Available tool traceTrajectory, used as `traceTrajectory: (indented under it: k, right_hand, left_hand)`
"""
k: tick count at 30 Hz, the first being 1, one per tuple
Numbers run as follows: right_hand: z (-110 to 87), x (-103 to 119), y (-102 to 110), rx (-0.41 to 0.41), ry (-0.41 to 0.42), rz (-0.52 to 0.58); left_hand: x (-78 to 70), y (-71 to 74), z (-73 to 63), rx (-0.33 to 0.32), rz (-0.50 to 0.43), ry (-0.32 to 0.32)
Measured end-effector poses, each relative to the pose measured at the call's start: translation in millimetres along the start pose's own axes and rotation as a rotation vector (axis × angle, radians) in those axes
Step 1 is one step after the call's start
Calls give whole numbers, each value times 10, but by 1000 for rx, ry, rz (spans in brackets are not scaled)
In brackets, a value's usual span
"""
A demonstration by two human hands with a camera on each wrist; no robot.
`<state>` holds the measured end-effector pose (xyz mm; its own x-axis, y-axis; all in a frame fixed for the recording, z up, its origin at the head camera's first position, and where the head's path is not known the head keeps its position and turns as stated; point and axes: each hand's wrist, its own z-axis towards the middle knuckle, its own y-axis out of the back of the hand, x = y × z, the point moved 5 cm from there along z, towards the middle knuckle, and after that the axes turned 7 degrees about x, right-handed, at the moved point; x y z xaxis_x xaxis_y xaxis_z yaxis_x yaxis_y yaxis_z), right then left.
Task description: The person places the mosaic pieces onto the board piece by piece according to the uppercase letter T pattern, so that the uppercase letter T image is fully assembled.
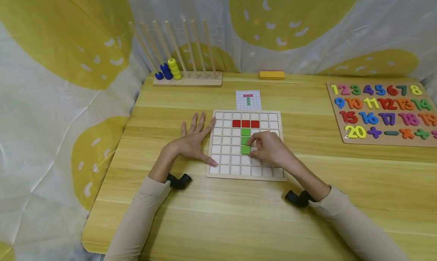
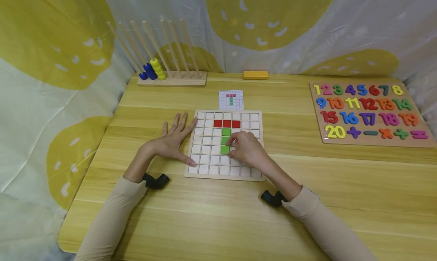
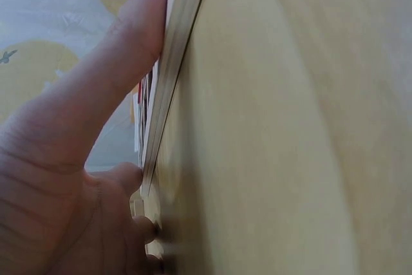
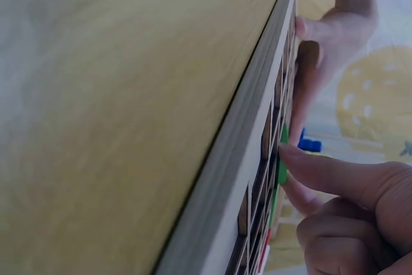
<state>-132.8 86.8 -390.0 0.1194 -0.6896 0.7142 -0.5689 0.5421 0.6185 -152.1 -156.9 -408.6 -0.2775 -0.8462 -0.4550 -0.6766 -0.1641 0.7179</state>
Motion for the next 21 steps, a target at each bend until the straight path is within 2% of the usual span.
traceTrajectory:
  k: [11, 21]
  right_hand:
    - [-6, -5, 14, -22, -9, -11]
    - [16, -106, 37, -9, -21, 105]
  left_hand:
    - [1, -7, 2, 0, -7, -3]
    - [-13, 1, -8, 1, -5, -2]
